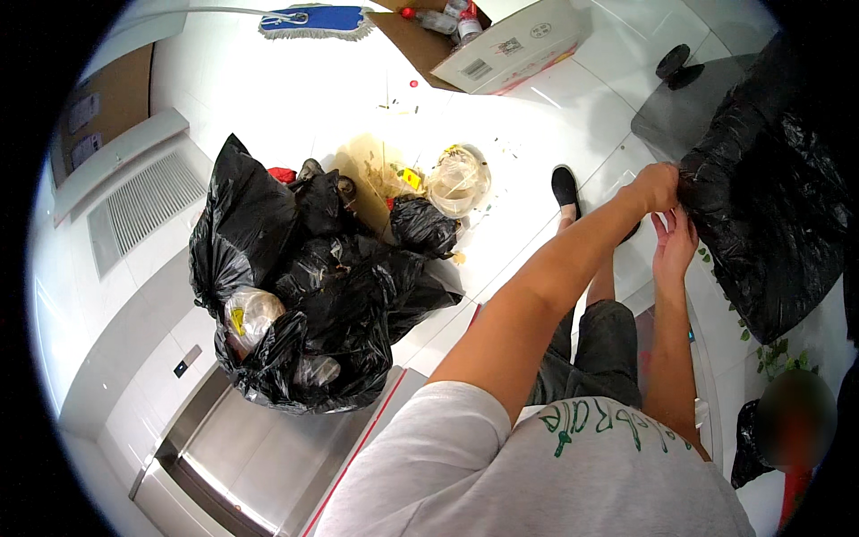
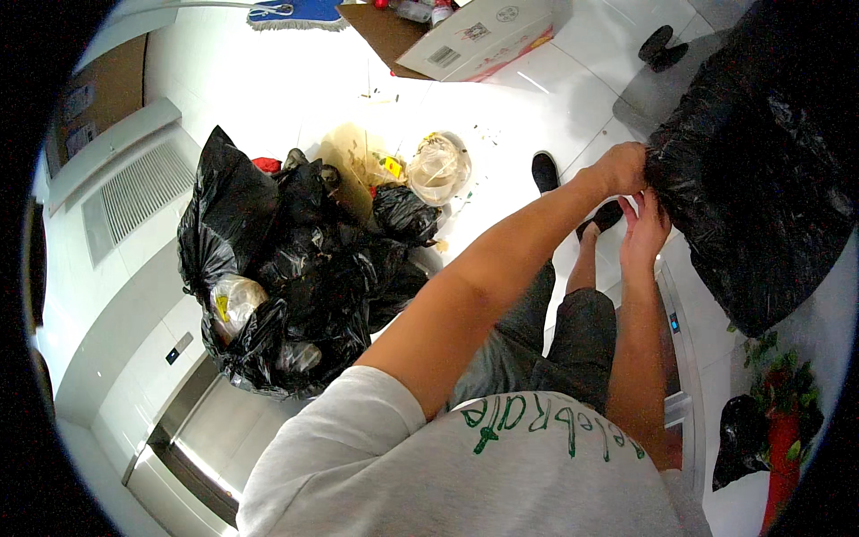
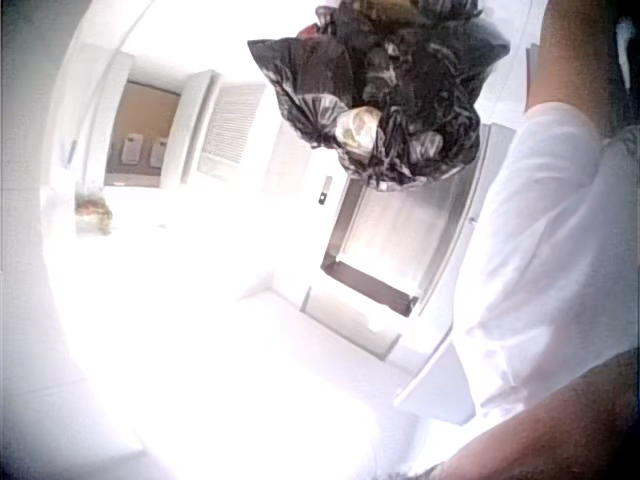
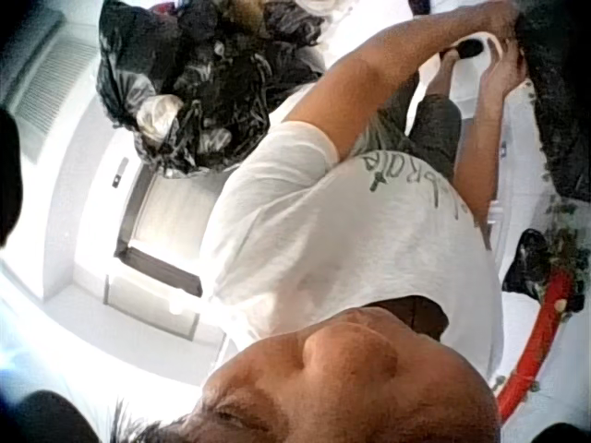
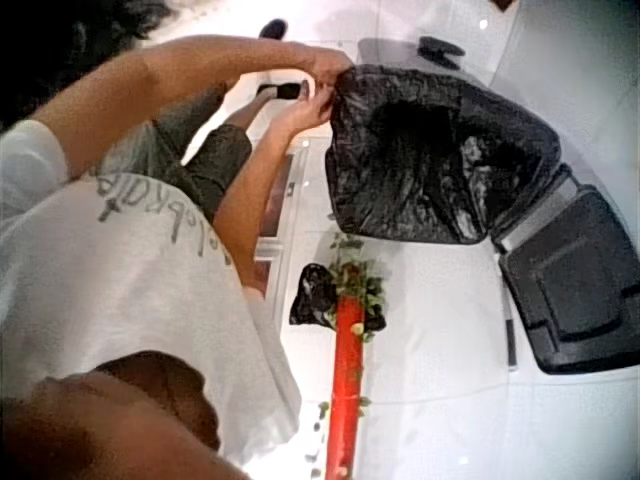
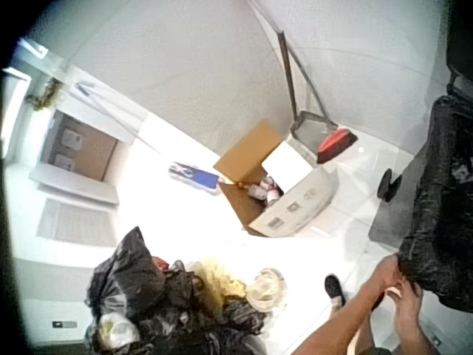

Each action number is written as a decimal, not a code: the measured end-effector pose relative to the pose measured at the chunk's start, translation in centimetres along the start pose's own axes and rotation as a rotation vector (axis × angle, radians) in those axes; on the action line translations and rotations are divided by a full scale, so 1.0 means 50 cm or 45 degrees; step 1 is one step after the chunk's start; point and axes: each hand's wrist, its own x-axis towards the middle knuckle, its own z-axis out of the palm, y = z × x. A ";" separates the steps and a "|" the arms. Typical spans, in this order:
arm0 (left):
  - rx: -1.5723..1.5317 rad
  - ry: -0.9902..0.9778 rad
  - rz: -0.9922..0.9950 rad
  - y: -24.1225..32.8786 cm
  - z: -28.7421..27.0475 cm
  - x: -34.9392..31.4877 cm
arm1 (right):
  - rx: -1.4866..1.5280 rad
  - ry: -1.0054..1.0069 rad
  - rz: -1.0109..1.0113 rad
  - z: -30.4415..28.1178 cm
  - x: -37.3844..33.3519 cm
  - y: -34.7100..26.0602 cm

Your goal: The person handles multiple black trash bags, tying them and placing them into a bin. They then pick up loose debris from the floor and put it into a bag. Finally, the person uses a broom and dustpan to sweep the remaining debris into the dustpan.

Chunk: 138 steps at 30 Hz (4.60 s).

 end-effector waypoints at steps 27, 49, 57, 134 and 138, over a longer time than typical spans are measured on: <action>-0.981 -0.500 -0.444 -0.026 -0.080 0.027 | -0.983 -0.126 -0.286 -0.064 0.110 0.030; -1.387 -0.543 -0.774 0.000 -0.062 0.014 | -1.505 0.177 -0.817 -0.099 0.121 0.110; -1.259 0.053 -0.610 0.010 0.012 -0.019 | -0.825 0.183 -0.330 -0.089 0.116 0.097; -0.916 -0.565 -0.577 0.511 0.162 -0.583 | -1.210 -1.518 -0.515 -0.372 -0.561 -0.368; -1.145 -0.202 -0.641 0.465 0.239 -0.689 | -1.197 -1.391 -0.062 -0.399 -0.594 -0.400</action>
